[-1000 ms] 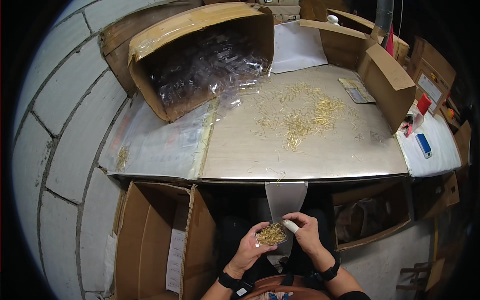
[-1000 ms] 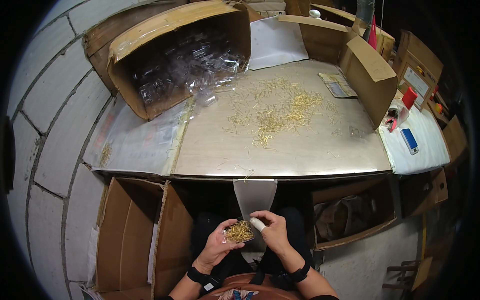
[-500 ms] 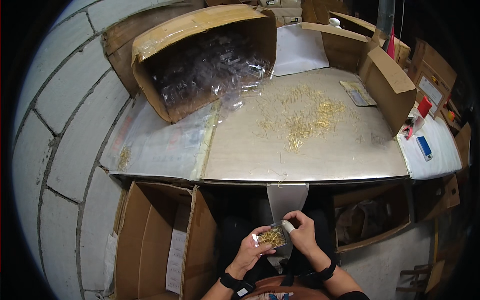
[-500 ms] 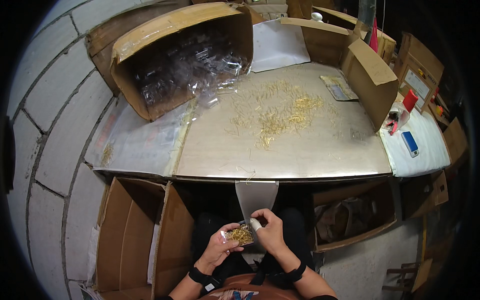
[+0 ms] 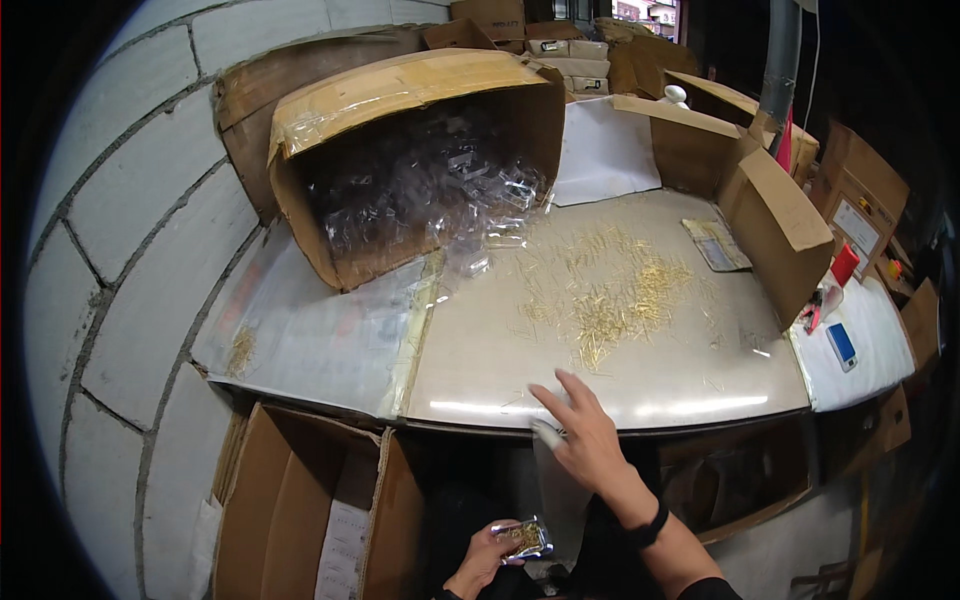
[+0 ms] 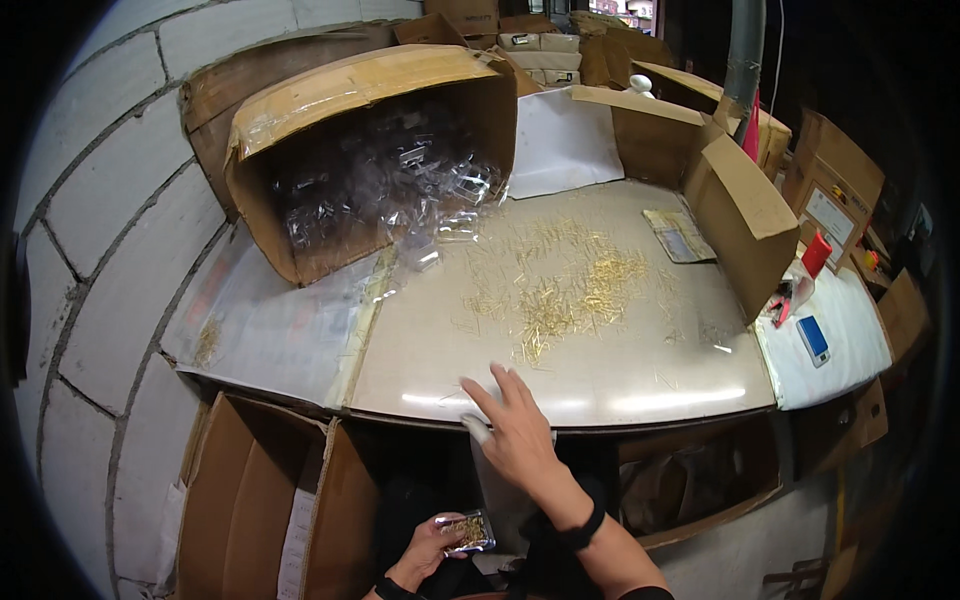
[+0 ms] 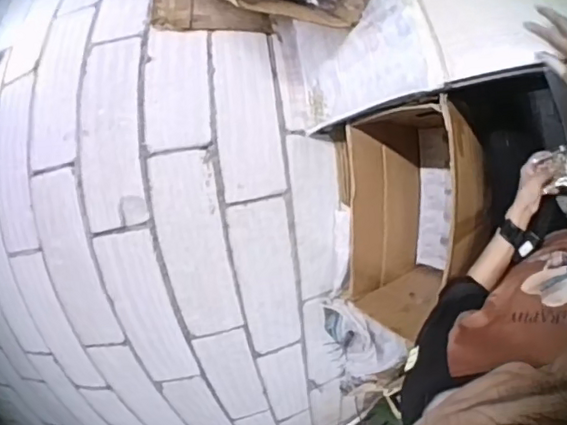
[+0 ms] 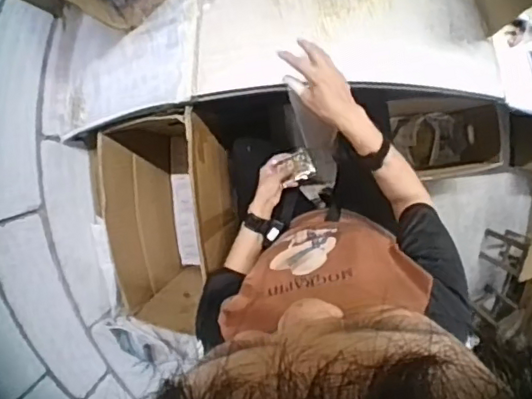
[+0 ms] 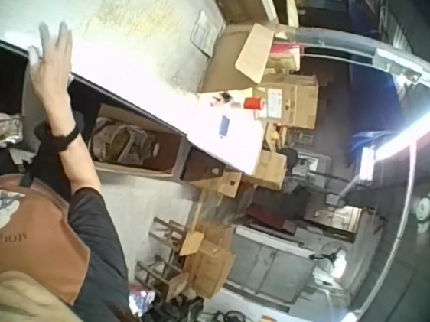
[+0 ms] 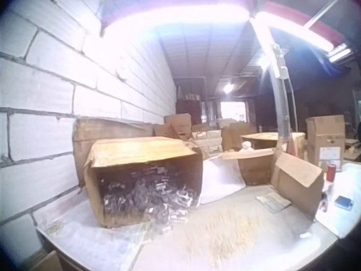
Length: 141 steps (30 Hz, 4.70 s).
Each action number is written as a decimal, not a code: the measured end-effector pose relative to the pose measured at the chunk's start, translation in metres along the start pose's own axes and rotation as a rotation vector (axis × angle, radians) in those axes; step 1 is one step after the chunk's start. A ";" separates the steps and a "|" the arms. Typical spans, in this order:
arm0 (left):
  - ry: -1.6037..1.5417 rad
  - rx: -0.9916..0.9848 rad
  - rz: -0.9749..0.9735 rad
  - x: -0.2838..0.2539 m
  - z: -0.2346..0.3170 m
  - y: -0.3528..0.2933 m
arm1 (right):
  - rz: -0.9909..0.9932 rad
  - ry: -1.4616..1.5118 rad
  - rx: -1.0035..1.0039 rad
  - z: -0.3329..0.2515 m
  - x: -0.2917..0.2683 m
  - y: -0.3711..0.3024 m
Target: The person is sorting and packaging small metal parts into plastic bags and larger boxes, utilizing a banding machine in a metal fabrication facility.
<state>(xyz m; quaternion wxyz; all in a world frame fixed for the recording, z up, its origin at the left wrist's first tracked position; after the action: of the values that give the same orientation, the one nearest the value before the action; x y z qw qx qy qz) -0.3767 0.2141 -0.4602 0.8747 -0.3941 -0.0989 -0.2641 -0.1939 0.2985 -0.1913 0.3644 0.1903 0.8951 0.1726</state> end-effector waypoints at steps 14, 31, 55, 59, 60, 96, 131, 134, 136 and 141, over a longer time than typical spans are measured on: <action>-0.038 -0.047 -0.134 0.063 -0.012 0.071 | -0.323 -0.035 -0.172 -0.007 -0.003 -0.071; -0.062 0.053 -0.266 0.061 0.016 -0.016 | -0.366 0.165 -0.006 0.000 0.007 -0.166; -0.124 0.334 -0.094 0.022 0.121 -0.071 | -0.397 -0.008 -0.198 -0.064 0.013 -0.122; -0.035 0.374 -0.039 0.005 0.156 -0.093 | -0.444 -0.033 -0.371 -0.102 0.036 -0.113; -0.023 0.389 -0.032 0.000 0.160 -0.098 | -0.506 -0.060 -0.438 -0.113 0.052 -0.114; 0.553 0.472 1.142 -0.532 -0.096 0.151 | -0.661 -0.113 0.043 -0.057 0.094 -0.068; 0.218 0.778 0.513 -0.039 0.351 -0.016 | -0.428 -0.524 0.117 0.124 0.013 0.027; 0.043 0.625 0.299 0.002 0.268 -0.031 | -0.334 -0.506 0.105 0.135 0.006 0.036; -0.037 0.478 0.239 0.002 0.203 -0.035 | -0.315 -0.450 0.088 0.132 -0.001 0.037; -0.102 0.194 0.252 -0.048 0.048 -0.038 | -0.106 0.138 0.167 0.129 -0.051 0.020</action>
<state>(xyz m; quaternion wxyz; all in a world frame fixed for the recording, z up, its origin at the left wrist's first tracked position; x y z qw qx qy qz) -0.4357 0.2475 -0.4220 0.9287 -0.3300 -0.1181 -0.1211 -0.0634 0.3141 -0.2390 0.2933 0.1602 0.9381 0.0905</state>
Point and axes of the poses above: each hand's wrist, its own y-axis towards the middle knuckle, its own x-axis out of the palm, z = x × y, the point moved 10 cm from there along y, towards the middle knuckle, and after that the axes turned 7 degrees about y, right-handed, at the moved point
